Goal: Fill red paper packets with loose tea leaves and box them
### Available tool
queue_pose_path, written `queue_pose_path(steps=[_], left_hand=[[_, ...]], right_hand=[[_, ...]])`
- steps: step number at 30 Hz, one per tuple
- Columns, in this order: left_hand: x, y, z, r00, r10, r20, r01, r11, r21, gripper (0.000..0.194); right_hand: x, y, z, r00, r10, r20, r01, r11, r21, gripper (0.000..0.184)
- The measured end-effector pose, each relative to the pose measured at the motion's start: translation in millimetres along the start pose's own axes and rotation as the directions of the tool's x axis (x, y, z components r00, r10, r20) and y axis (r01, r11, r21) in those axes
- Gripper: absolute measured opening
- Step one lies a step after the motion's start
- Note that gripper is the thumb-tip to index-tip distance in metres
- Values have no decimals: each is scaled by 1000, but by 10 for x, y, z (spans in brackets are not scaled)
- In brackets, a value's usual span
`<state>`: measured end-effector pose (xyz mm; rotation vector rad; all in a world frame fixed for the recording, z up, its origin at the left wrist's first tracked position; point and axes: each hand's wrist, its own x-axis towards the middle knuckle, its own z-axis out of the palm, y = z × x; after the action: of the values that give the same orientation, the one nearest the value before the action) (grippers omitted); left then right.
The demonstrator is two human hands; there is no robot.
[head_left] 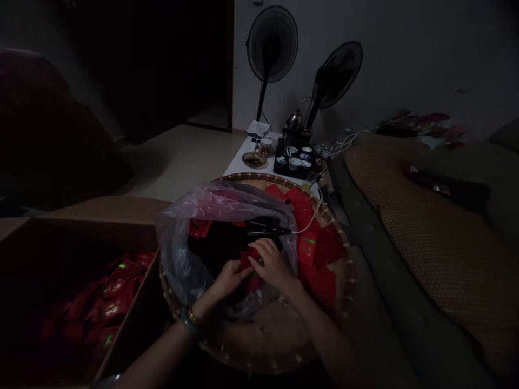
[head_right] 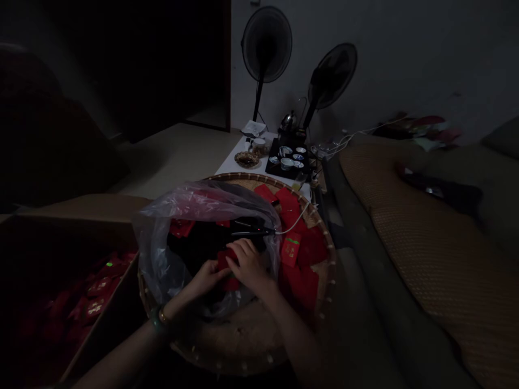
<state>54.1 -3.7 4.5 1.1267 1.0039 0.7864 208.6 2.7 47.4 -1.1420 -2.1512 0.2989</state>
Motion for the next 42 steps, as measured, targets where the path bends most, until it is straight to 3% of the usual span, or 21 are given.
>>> queue_pose_path(steps=[3, 10, 16, 20, 27, 30, 34, 37, 42], left_hand=[[-4, -14, -6, 1000, -15, -6, 16, 998, 61, 36], [6, -4, -6, 996, -58, 68, 60, 998, -35, 42], [-2, -33, -20, 995, -46, 89, 37, 994, 99, 38], [-21, -47, -27, 998, -46, 51, 27, 945, 325, 30], [5, -20, -63, 994, 14, -108, 13, 969, 245, 32], [-9, -6, -86, 993, 27, -118, 9, 955, 297, 32], [-52, 20, -83, 998, 20, -52, 2, 916, 401, 32], [-75, 57, -88, 1000, 28, 6, -28, 889, 457, 33], [-81, 115, -209, 1000, 20, 3, -20, 951, 308, 36]], right_hand=[[15, 15, -28, 999, 5, 32, -4, 1000, -19, 33], [-68, 61, 31, 995, -90, -32, 88, 994, -60, 35], [-87, 48, 0, 996, -60, -65, 60, 998, -8, 17], [-90, 56, -23, 998, 25, -56, -29, 997, -75, 9], [-193, 120, -22, 996, -64, -67, 64, 998, -7, 18], [-235, 125, -36, 998, 12, -61, -8, 998, 63, 15], [-291, 123, -40, 992, 127, -26, -123, 987, 104, 5], [-335, 124, -22, 985, 172, 30, -174, 981, 90, 16], [-385, 134, 26, 914, 396, 84, -405, 894, 190, 15]])
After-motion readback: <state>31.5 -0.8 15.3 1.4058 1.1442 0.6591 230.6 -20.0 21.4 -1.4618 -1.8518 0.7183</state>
